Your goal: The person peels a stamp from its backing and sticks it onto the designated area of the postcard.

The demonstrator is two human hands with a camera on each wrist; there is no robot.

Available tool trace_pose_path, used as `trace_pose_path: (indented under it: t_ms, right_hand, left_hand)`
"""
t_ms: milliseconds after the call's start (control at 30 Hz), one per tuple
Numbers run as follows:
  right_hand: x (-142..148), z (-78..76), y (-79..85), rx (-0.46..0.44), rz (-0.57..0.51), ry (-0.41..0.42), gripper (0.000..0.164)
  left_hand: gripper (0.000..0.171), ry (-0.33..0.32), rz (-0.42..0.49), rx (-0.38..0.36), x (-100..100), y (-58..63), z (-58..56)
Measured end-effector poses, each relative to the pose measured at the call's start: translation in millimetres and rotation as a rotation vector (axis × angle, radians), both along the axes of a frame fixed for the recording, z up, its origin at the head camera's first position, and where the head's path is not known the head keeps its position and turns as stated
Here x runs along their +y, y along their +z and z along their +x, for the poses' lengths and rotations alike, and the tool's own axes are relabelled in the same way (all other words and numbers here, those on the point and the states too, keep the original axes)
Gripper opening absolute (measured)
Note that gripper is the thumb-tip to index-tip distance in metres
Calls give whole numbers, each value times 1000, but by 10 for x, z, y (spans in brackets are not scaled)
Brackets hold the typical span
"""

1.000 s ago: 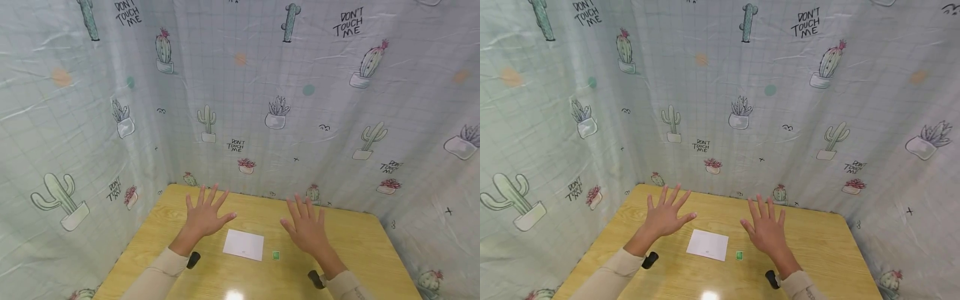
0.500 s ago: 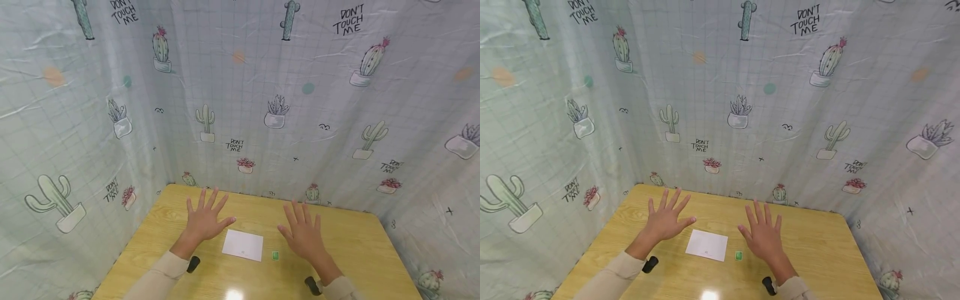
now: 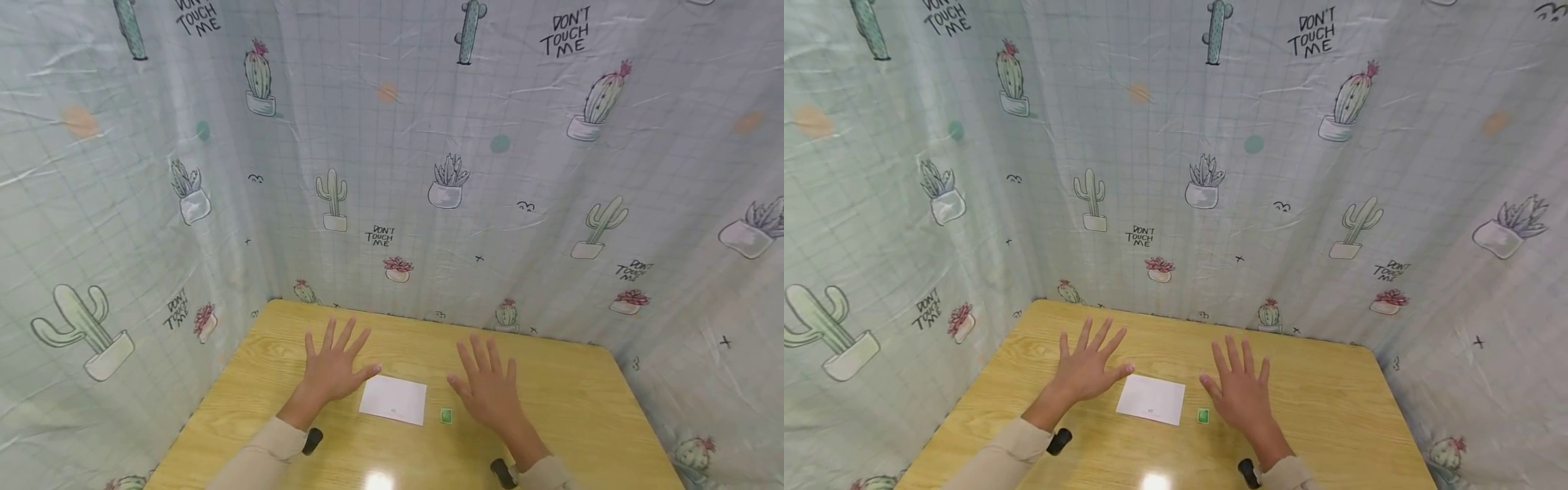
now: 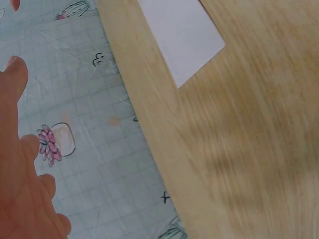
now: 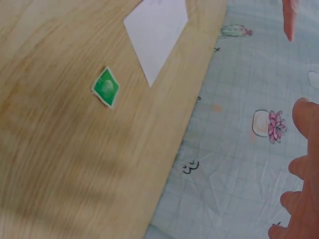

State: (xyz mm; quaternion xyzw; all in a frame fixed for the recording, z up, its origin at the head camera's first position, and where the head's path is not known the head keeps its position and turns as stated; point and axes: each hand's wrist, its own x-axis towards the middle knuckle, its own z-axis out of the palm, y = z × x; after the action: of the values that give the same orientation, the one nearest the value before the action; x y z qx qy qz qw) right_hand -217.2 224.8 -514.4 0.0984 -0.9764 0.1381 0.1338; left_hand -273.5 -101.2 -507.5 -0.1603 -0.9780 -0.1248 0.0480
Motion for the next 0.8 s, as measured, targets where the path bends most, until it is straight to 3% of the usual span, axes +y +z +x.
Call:
trace_pose_path:
  t_ms: [200, 400, 800]
  right_hand:
    - [-35, 1, -106, -37, 21, -15, 70]
    - [-32, 5, -332, -8, -2, 20, 71]
    - [-59, 84, -680, -89, 21, 0, 75]
  left_hand:
    - [84, -7, 11, -13, -16, -167, 22]
    - [82, -5, 22, -3, -8, -323, 26]
    - [83, -11, 66, -53, -3, -706, 72]
